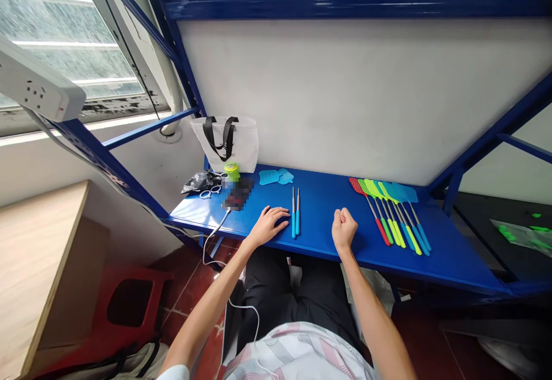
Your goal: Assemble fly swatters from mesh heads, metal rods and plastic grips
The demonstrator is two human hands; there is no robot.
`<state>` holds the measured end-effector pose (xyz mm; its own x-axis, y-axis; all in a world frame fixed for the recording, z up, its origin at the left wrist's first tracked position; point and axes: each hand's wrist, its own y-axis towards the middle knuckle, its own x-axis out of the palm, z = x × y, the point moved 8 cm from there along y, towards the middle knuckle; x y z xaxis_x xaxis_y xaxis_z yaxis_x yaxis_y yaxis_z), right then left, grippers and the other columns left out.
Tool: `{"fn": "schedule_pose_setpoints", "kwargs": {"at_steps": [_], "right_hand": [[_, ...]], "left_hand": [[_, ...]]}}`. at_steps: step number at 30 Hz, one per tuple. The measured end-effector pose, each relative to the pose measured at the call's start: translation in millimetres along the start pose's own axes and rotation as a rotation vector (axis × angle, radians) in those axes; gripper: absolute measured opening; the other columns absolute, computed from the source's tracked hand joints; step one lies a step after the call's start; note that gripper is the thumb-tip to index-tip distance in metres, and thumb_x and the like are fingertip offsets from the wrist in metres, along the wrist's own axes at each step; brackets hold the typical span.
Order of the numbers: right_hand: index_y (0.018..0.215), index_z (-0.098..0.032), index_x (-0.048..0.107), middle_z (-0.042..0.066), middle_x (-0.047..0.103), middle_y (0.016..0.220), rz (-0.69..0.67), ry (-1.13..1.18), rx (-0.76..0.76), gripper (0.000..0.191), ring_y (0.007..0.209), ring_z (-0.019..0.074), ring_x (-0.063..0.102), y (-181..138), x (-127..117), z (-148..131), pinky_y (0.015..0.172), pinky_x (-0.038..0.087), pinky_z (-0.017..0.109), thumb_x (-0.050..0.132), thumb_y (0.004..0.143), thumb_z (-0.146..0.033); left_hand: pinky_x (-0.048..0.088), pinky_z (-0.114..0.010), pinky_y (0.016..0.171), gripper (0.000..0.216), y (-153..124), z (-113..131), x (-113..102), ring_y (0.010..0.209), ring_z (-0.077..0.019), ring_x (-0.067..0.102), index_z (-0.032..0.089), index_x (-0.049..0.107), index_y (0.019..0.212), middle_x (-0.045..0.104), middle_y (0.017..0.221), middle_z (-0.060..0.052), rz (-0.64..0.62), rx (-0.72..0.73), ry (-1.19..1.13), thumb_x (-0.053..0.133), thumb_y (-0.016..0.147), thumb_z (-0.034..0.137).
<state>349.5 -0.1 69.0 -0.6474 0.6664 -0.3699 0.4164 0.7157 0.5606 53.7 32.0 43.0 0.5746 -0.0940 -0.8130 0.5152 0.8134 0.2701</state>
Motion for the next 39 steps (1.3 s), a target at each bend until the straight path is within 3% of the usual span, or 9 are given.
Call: {"fn": "schedule_pose_setpoints", "kwargs": {"at_steps": [5,10,15,19,25,28,31,33,39], "right_hand": [[0.073,-0.029,0.012,-0.008,0.014,0.062,0.075,0.076,0.042,0.043,0.061,0.0132,0.016,0,-3,13,0.055,0.018,0.031,0.051,0.090,-0.023],[0.067,-0.027,0.019,-0.007,0.021,0.057,-0.170,-0.007,-0.160,0.045,0.056,0.0127,0.018,-4,22,-10,0.056,0.020,0.032,0.051,0.098,-0.031],[0.054,-0.025,0.041,-0.002,0.046,0.049,-0.323,-0.023,-0.226,0.064,0.048,0.0131,0.040,-10,33,-28,0.057,0.028,0.033,0.048,0.113,-0.051],[0.062,-0.024,0.072,0.005,0.075,0.068,-0.409,0.072,-0.161,0.063,0.066,0.0195,0.071,-12,35,-24,0.065,0.046,0.030,0.040,0.113,-0.043],[0.052,-0.025,0.073,0.006,0.074,0.059,-0.336,0.084,-0.078,0.061,0.063,0.0230,0.075,-12,27,-9,0.063,0.051,0.032,0.043,0.105,-0.034],[0.064,-0.025,0.079,0.007,0.081,0.074,-0.342,0.047,-0.099,0.064,0.072,0.0234,0.078,-9,29,-13,0.068,0.053,0.032,0.039,0.112,-0.040],[0.106,-0.025,0.088,0.006,0.084,0.086,-0.424,-0.011,-0.131,0.056,0.078,0.0233,0.078,-9,38,-18,0.071,0.055,0.032,0.038,0.116,-0.049],[0.131,-0.027,0.082,0.006,0.085,0.098,-0.465,-0.089,-0.169,0.048,0.087,0.0246,0.079,-10,43,-20,0.074,0.056,0.033,0.042,0.116,-0.047],[0.124,-0.028,0.083,0.009,0.081,0.129,-0.510,-0.259,-0.330,0.040,0.119,0.0293,0.072,-16,53,-23,0.100,0.058,0.044,0.044,0.112,-0.029]], "left_hand": [[0.020,-0.059,0.141,0.033,0,-1,0,0.156,-0.0264,0.056,0.035,0.072,0.140,0.068,0.160,-0.002,-0.010,-0.014,-0.002,0.052,0.117,0.049],[0.019,-0.059,0.141,0.034,-1,0,0,0.155,-0.0265,0.056,0.035,0.072,0.141,0.068,0.160,-0.003,-0.015,-0.022,0.007,0.052,0.117,0.048],[0.022,-0.059,0.141,0.033,0,-1,1,0.155,-0.0264,0.056,0.035,0.072,0.141,0.068,0.160,-0.002,-0.022,-0.020,0.031,0.053,0.117,0.048],[0.021,-0.059,0.141,0.034,0,-2,1,0.156,-0.0264,0.056,0.035,0.072,0.141,0.068,0.160,-0.003,-0.017,-0.022,0.019,0.052,0.118,0.048],[0.020,-0.060,0.141,0.034,0,-3,2,0.156,-0.0265,0.056,0.034,0.072,0.140,0.068,0.160,-0.003,-0.018,-0.025,0.018,0.051,0.118,0.049],[0.020,-0.060,0.141,0.034,0,-2,1,0.156,-0.0264,0.055,0.034,0.072,0.141,0.068,0.160,-0.003,-0.021,-0.027,0.019,0.051,0.118,0.049],[0.021,-0.060,0.141,0.035,0,-1,2,0.156,-0.0263,0.056,0.035,0.072,0.141,0.068,0.160,-0.003,-0.019,-0.013,0.035,0.050,0.118,0.049],[0.024,-0.059,0.141,0.037,-1,-3,3,0.157,-0.0271,0.055,0.034,0.070,0.145,0.064,0.164,-0.004,0.006,-0.018,0.064,0.051,0.118,0.050],[0.027,-0.062,0.140,0.050,-3,-16,12,0.169,-0.0340,0.039,0.030,0.062,0.159,0.052,0.176,-0.009,0.089,-0.105,0.178,0.052,0.116,0.055]]}}
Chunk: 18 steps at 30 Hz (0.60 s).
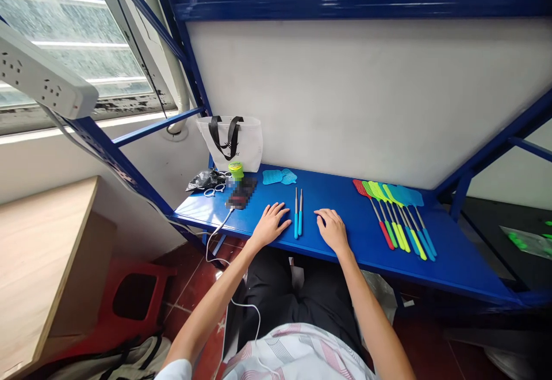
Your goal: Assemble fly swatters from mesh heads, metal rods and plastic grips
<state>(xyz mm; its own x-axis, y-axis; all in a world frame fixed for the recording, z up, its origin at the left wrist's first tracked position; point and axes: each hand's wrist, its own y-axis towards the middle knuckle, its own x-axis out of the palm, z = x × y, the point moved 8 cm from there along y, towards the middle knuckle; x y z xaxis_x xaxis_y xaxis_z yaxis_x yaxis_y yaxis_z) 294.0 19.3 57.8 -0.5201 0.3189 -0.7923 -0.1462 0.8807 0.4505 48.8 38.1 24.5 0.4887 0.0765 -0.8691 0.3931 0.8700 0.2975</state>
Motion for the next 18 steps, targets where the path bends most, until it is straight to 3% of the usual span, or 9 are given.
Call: {"fn": "schedule_pose_setpoints", "kwargs": {"at_steps": [4,7,11,13,18], "right_hand": [[0.122,-0.028,0.083,0.009,0.080,0.131,-0.063,-0.036,-0.021,0.041,0.120,0.0297,0.071,0,6,-4,0.101,0.057,0.045,0.044,0.113,-0.027],[0.137,-0.031,0.080,0.008,0.076,0.143,-0.110,-0.042,-0.050,0.042,0.127,0.0299,0.070,-1,11,-18,0.105,0.057,0.047,0.043,0.116,-0.031],[0.157,-0.042,0.067,0.004,0.062,0.167,-0.216,-0.027,-0.234,0.046,0.147,0.0290,0.061,-8,20,-50,0.114,0.052,0.050,0.042,0.119,-0.037],[0.157,-0.043,0.068,0.003,0.061,0.169,-0.255,-0.015,-0.283,0.045,0.150,0.0287,0.059,-10,23,-59,0.118,0.050,0.050,0.041,0.120,-0.038],[0.150,-0.040,0.074,0.006,0.065,0.165,-0.251,-0.007,-0.239,0.045,0.149,0.0304,0.061,-9,23,-55,0.119,0.049,0.052,0.041,0.120,-0.040]], "left_hand": [[0.028,-0.062,0.139,0.051,-1,0,2,0.168,-0.0335,0.041,0.031,0.062,0.159,0.054,0.174,-0.010,0.016,0.016,0.024,0.049,0.117,0.056],[0.029,-0.062,0.139,0.051,-1,3,0,0.168,-0.0336,0.041,0.031,0.062,0.160,0.054,0.174,-0.010,0.005,0.017,0.023,0.049,0.117,0.056],[0.025,-0.064,0.140,0.050,-2,11,-3,0.167,-0.0316,0.042,0.038,0.054,0.167,0.054,0.174,-0.006,-0.040,0.047,0.006,0.045,0.119,0.049],[0.023,-0.065,0.140,0.049,-2,17,-3,0.166,-0.0304,0.044,0.044,0.053,0.168,0.054,0.175,-0.004,-0.070,0.090,0.001,0.042,0.120,0.044],[0.024,-0.063,0.141,0.047,-2,21,-3,0.164,-0.0304,0.047,0.051,0.059,0.163,0.057,0.172,0.001,-0.072,0.124,-0.010,0.044,0.120,0.040]]}}
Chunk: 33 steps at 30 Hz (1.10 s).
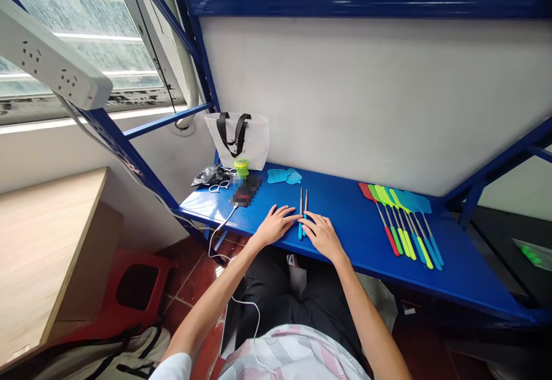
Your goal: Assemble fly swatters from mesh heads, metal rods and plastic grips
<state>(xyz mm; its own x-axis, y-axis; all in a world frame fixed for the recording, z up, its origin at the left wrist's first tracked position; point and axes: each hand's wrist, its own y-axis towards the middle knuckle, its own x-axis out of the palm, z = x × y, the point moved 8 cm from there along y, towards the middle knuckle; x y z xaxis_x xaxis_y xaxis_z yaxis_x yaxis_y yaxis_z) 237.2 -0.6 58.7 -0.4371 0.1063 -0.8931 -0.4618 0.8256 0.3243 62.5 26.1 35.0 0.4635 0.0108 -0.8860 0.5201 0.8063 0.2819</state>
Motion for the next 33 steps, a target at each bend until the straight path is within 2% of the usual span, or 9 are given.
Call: {"fn": "schedule_pose_setpoints", "kwargs": {"at_steps": [7,10,12,16,19,21,24,27,33], "right_hand": [[0.143,-0.035,0.076,0.007,0.068,0.161,0.053,0.011,0.048,0.043,0.146,0.0300,0.063,0,-2,5,0.119,0.048,0.052,0.041,0.120,-0.045],[0.139,-0.034,0.076,0.008,0.067,0.161,0.092,-0.012,0.090,0.038,0.145,0.0310,0.063,-1,-6,7,0.118,0.048,0.053,0.047,0.117,-0.045],[0.142,-0.035,0.075,0.007,0.065,0.164,0.076,-0.034,0.075,0.038,0.146,0.0309,0.062,-1,-5,4,0.118,0.047,0.053,0.049,0.116,-0.038],[0.138,-0.036,0.078,0.006,0.067,0.161,0.081,-0.063,0.077,0.042,0.143,0.0291,0.063,-1,-5,2,0.117,0.046,0.052,0.047,0.112,-0.026],[0.133,-0.033,0.078,0.007,0.070,0.158,0.118,-0.067,0.112,0.037,0.141,0.0290,0.064,-1,-6,4,0.116,0.046,0.052,0.047,0.113,-0.030],[0.131,-0.033,0.077,0.006,0.070,0.158,0.127,-0.076,0.115,0.034,0.141,0.0296,0.065,-1,-5,5,0.116,0.046,0.052,0.049,0.112,-0.031],[0.130,-0.031,0.077,0.007,0.070,0.158,0.168,-0.101,0.138,0.038,0.139,0.0294,0.066,-2,-4,10,0.116,0.046,0.051,0.048,0.107,-0.021],[0.131,-0.028,0.076,0.010,0.069,0.159,0.236,-0.123,0.211,0.042,0.139,0.0305,0.066,-4,-2,21,0.115,0.045,0.052,0.045,0.106,-0.017],[0.130,-0.024,0.076,0.015,0.072,0.154,0.341,-0.151,0.299,0.038,0.136,0.0369,0.064,-9,-1,34,0.115,0.042,0.058,0.043,0.112,-0.030]], "left_hand": [[0.024,-0.058,0.141,0.046,1,-4,-3,0.162,-0.0276,0.049,0.042,0.059,0.163,0.059,0.170,-0.002,0.016,-0.020,-0.027,0.045,0.119,0.045],[0.030,-0.054,0.139,0.046,1,-12,-3,0.159,-0.0273,0.052,0.035,0.059,0.161,0.059,0.170,-0.007,0.052,-0.039,-0.036,0.047,0.118,0.047],[0.036,-0.053,0.135,0.047,6,-19,-2,0.158,-0.0289,0.052,0.031,0.059,0.161,0.057,0.170,-0.010,0.080,-0.057,-0.020,0.049,0.117,0.048],[0.039,-0.057,0.132,0.052,40,-39,-1,0.161,-0.0346,0.048,0.026,0.056,0.162,0.050,0.175,-0.015,0.121,-0.123,0.055,0.052,0.115,0.048],[0.027,-0.064,0.137,0.058,80,-61,-5,0.169,-0.0396,0.035,0.023,0.053,0.167,0.038,0.182,-0.018,0.134,-0.219,0.111,0.053,0.113,0.045],[0.016,-0.072,0.138,0.062,104,-75,-5,0.172,-0.0431,0.025,0.027,0.052,0.169,0.032,0.186,-0.014,0.116,-0.266,0.117,0.054,0.111,0.049],[0.012,-0.082,0.134,0.063,121,-88,0,0.171,-0.0473,0.025,0.035,0.052,0.170,0.037,0.185,-0.011,0.062,-0.310,0.090,0.053,0.111,0.057],[0.015,-0.081,0.134,0.058,110,-82,5,0.169,-0.0446,0.033,0.038,0.054,0.168,0.047,0.179,-0.008,0.074,-0.271,0.087,0.049,0.113,0.054],[0.023,-0.078,0.133,0.049,45,-54,0,0.163,-0.0426,0.042,0.034,0.060,0.160,0.055,0.173,-0.010,0.187,-0.253,0.120,0.046,0.116,0.049]]}}
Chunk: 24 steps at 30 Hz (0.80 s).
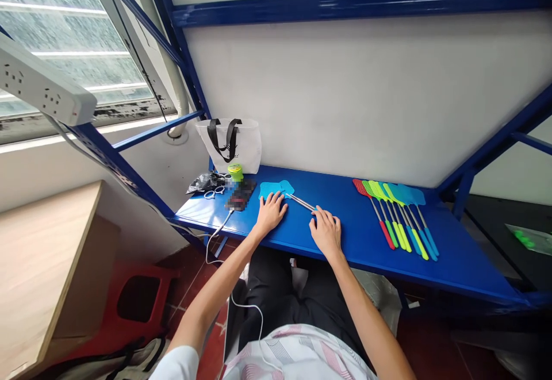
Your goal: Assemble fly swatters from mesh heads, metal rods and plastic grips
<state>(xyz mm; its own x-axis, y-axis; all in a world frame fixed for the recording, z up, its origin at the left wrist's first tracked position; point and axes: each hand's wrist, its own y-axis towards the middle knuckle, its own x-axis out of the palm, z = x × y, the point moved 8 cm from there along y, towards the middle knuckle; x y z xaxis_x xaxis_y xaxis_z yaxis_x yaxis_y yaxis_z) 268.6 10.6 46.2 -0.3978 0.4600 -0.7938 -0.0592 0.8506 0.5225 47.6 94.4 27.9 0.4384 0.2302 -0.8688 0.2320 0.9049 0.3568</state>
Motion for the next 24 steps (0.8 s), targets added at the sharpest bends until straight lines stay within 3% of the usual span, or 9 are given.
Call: {"fn": "schedule_pose_setpoints", "kwargs": {"at_steps": [7,10,15,21,24], "right_hand": [[0.123,-0.024,0.077,0.017,0.076,0.136,-0.004,-0.055,0.018,0.038,0.116,0.0344,0.064,0,-6,5,0.094,0.045,0.047,0.041,0.112,-0.030],[0.121,-0.025,0.076,0.016,0.077,0.131,0.014,-0.058,0.002,0.035,0.113,0.0333,0.064,0,-7,5,0.090,0.045,0.045,0.042,0.112,-0.030],[0.136,-0.023,0.070,0.018,0.075,0.134,-0.007,-0.069,0.061,0.036,0.117,0.0360,0.064,1,-3,12,0.091,0.046,0.046,0.046,0.110,-0.030],[0.132,-0.026,0.070,0.016,0.075,0.135,-0.030,-0.067,0.080,0.032,0.117,0.0351,0.063,3,1,17,0.089,0.047,0.045,0.047,0.111,-0.032],[0.121,-0.026,0.070,0.015,0.075,0.129,-0.019,-0.054,0.100,0.026,0.111,0.0339,0.063,5,1,22,0.085,0.046,0.044,0.048,0.112,-0.037]], "left_hand": [[0.032,-0.070,0.133,0.035,-46,7,-17,0.162,-0.0384,0.045,0.029,0.066,0.140,0.055,0.170,-0.014,0.042,0.014,0.002,0.049,0.115,0.045],[0.034,-0.067,0.133,0.029,-51,8,-21,0.160,-0.0359,0.047,0.027,0.065,0.129,0.059,0.165,-0.015,0.059,0.005,-0.021,0.049,0.116,0.048],[0.034,-0.062,0.132,0.026,-49,14,-27,0.155,-0.0331,0.053,0.026,0.063,0.117,0.066,0.155,-0.015,0.065,0.013,-0.086,0.047,0.118,0.047],[0.043,-0.053,0.127,0.026,-45,18,-37,0.131,-0.0280,0.069,0.029,0.065,0.127,0.077,0.130,-0.008,0.072,0.050,-0.178,0.046,0.119,0.043],[0.036,-0.059,0.133,0.035,-44,10,-40,0.150,-0.0333,0.057,0.031,0.065,0.143,0.069,0.151,-0.012,0.134,0.011,-0.128,0.048,0.117,0.046]]}}
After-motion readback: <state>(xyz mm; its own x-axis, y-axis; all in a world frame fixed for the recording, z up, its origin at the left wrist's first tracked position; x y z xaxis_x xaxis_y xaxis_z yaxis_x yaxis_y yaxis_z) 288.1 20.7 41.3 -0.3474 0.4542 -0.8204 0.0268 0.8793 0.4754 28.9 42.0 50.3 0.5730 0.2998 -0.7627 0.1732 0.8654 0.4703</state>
